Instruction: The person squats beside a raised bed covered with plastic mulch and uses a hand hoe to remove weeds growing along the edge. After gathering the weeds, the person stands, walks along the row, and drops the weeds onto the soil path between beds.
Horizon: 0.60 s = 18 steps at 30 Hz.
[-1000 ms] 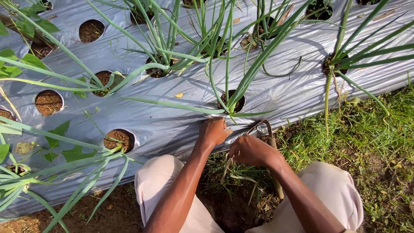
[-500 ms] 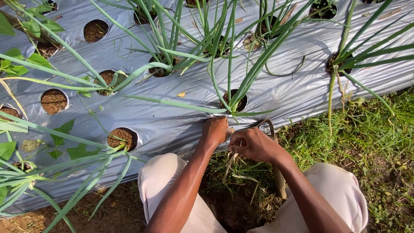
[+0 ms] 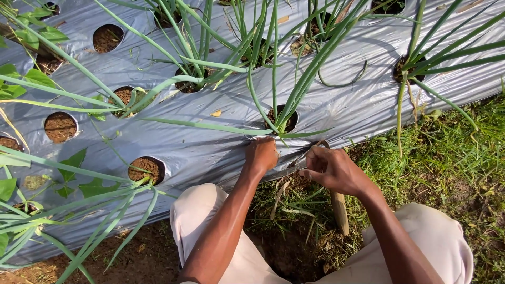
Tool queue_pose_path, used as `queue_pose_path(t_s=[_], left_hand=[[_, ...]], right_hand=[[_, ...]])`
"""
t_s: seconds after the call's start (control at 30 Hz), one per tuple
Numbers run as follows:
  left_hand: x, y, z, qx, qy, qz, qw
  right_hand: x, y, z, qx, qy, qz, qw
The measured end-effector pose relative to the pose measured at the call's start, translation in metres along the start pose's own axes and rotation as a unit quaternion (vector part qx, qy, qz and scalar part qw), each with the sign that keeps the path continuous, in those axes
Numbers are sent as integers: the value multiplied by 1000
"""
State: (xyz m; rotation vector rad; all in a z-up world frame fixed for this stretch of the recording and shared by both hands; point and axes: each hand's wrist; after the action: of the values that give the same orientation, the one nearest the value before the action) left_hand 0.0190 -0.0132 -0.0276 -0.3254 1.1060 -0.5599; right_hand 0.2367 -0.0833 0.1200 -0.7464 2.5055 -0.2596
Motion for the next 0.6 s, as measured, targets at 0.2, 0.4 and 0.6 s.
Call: queue_pose_path(t_s=[0.2,0.4,0.6], left_hand=[[24,18,21,70,42,-34,996],[-16,-61,65,48,77,-7,996],[-5,-132,120,66,83,-9,994]], right_hand=[[-47,-48,74,56,85,296,950],[-14,-62,180,263,68,302,914],[38,-72,133,220,57,187,956]])
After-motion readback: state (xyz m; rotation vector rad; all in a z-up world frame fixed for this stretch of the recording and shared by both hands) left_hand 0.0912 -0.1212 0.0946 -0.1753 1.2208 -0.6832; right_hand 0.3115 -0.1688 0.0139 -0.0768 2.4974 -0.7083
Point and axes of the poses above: each hand's wrist, its own y-axis towards the middle knuckle, its own x-axis out of the palm, z = x × y, and after that the axes turned 6 degrees about -z, right-handed
